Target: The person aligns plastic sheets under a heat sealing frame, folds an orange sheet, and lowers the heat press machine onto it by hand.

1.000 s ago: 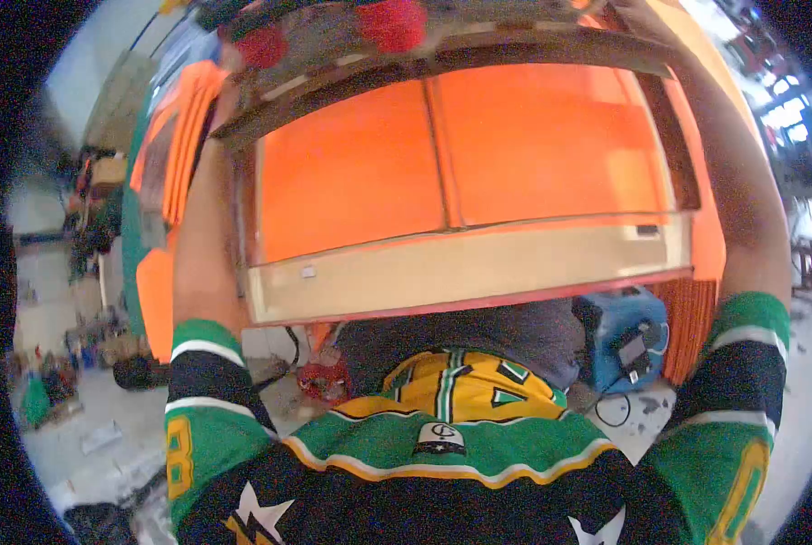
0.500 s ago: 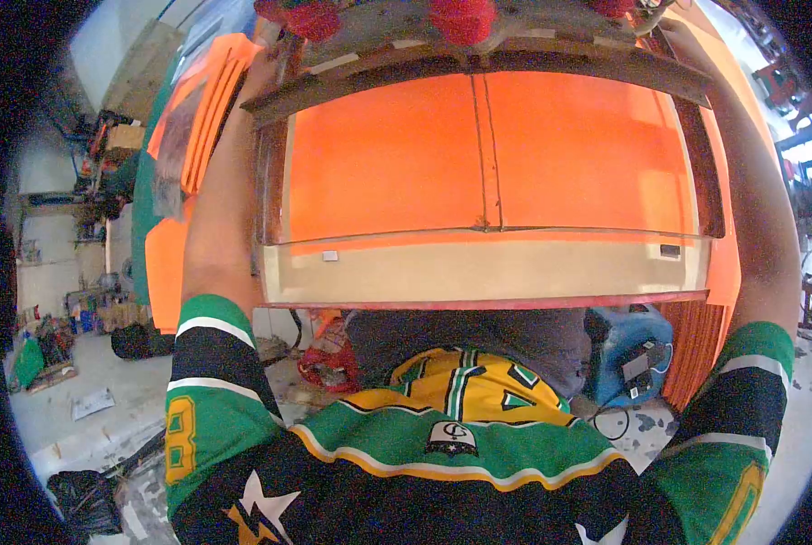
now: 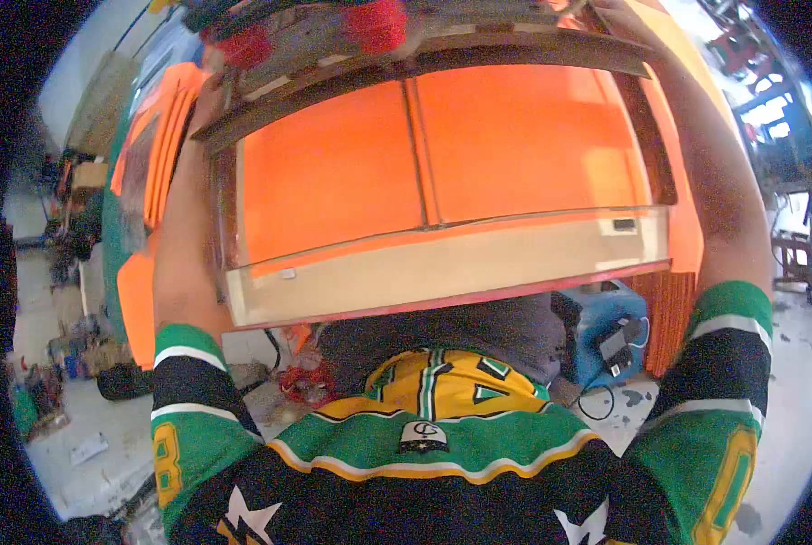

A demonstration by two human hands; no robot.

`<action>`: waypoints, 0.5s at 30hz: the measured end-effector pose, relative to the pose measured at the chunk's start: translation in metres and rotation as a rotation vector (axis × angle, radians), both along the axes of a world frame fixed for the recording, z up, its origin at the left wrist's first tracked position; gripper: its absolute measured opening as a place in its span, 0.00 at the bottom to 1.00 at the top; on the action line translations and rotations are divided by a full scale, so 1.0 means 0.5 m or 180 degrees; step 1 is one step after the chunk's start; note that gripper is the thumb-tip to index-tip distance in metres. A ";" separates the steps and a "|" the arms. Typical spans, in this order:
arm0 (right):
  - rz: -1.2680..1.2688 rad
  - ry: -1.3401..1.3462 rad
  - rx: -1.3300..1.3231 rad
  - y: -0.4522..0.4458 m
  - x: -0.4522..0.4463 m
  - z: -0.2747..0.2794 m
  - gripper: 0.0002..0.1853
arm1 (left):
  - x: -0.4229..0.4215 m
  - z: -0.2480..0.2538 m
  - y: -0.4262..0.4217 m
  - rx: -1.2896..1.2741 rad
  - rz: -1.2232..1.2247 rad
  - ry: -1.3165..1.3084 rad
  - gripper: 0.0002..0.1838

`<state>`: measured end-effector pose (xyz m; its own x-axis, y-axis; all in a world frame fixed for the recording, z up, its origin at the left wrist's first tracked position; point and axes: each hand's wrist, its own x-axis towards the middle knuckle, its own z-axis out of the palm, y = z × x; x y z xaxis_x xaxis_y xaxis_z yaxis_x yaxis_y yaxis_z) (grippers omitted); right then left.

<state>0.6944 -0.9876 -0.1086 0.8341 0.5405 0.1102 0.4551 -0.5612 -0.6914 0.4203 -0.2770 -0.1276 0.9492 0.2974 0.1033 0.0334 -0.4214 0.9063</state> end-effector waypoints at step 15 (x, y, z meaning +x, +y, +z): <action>-0.0106 0.0043 0.0035 0.055 -0.004 0.001 0.15 | -0.006 -0.015 0.050 0.1190 -0.0121 -0.0054 0.24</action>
